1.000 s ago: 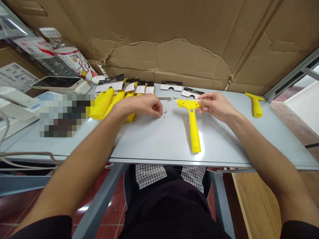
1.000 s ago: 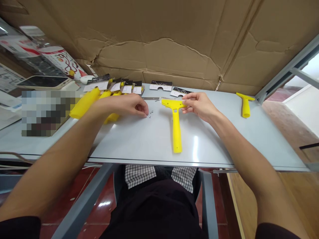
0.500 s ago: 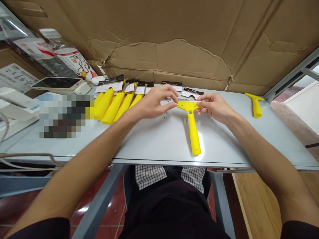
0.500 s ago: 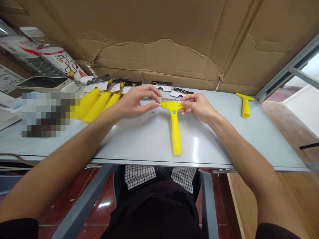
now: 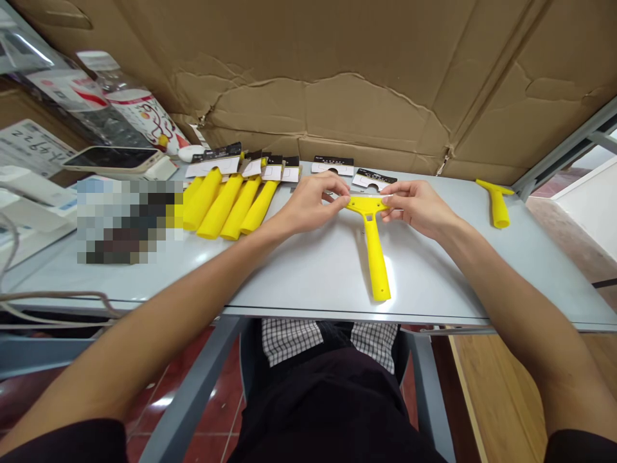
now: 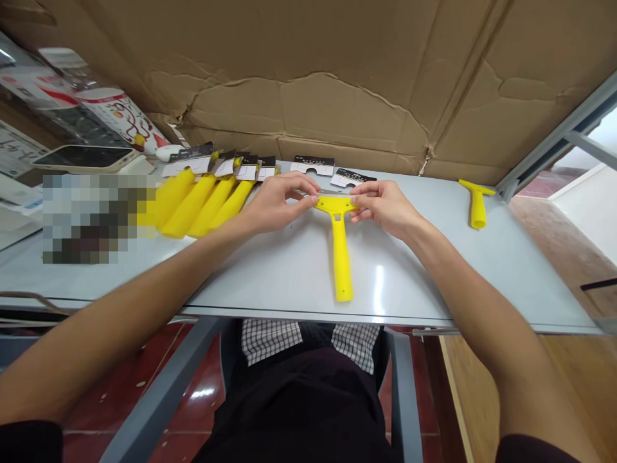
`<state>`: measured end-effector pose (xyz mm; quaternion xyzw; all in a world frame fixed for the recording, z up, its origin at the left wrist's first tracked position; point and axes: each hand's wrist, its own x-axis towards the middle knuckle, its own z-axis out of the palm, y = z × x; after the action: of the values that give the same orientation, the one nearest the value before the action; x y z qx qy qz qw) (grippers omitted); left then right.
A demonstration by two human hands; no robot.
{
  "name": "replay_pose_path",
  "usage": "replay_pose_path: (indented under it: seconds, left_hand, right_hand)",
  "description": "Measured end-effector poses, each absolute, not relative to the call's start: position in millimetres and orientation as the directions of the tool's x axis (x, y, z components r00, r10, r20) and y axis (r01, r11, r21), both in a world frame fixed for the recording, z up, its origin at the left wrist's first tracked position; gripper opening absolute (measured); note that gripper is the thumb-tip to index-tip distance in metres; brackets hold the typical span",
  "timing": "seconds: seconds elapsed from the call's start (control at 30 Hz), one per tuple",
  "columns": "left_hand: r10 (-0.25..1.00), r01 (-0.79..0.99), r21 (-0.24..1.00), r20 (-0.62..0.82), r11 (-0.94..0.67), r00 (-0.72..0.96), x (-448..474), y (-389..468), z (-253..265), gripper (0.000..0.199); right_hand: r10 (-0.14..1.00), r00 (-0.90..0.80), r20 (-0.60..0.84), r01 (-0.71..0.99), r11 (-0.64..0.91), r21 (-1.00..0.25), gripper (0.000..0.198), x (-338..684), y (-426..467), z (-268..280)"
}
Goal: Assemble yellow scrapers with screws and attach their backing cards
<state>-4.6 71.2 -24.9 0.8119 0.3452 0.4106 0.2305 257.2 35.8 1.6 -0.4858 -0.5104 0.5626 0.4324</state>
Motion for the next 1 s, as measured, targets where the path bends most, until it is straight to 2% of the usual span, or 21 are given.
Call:
replay_pose_path:
  seconds: [0.13, 0.33, 0.43, 0.57, 0.77, 0.9, 1.0]
  left_hand:
    - [0.852, 0.427, 0.740, 0.414, -0.520, 0.321, -9.4, 73.4, -19.1, 0.008]
    - [0.930, 0.290, 0.894, 0.274, -0.341, 0.246, -7.1, 72.7, -19.7, 0.005]
    - [0.959, 0.235, 0.947, 0.167, -0.221, 0.229, -0.6, 69.4, -22.5, 0.011]
    - [0.970, 0.218, 0.960, 0.131, -0.175, 0.205, 2.8, 62.9, -19.2, 0.010]
    - [0.978, 0.266, 0.952, 0.103, -0.149, 0.179, 3.4, 54.7, -14.2, 0.036]
    - [0.988, 0.115, 0.993, -0.014, -0.004, 0.155, 8.9, 49.4, -12.8, 0.033]
    - [0.990, 0.003, 0.999, -0.043, 0.043, 0.135, 13.2, 46.1, -11.7, 0.028]
  right_hand:
    - [0.983, -0.156, -0.100, 0.013, -0.099, -0.995, 0.014, 258.2, 37.0, 0.6]
    - [0.982, -0.158, -0.101, 0.005, -0.101, -0.995, 0.014, 258.6, 37.1, 0.3]
    - [0.983, -0.153, -0.099, 0.008, -0.099, -0.995, 0.014, 258.6, 37.1, -0.4]
    - [0.984, -0.149, -0.095, 0.011, -0.094, -0.995, 0.015, 259.2, 37.3, -1.0]
    - [0.982, -0.166, -0.089, -0.005, -0.091, -0.996, 0.017, 259.7, 36.8, -0.9]
    - [0.983, -0.164, -0.086, -0.013, -0.090, -0.996, 0.019, 258.3, 35.4, -0.4]
    - [0.983, -0.166, -0.076, -0.018, -0.080, -0.997, 0.019, 256.8, 33.8, 0.9]
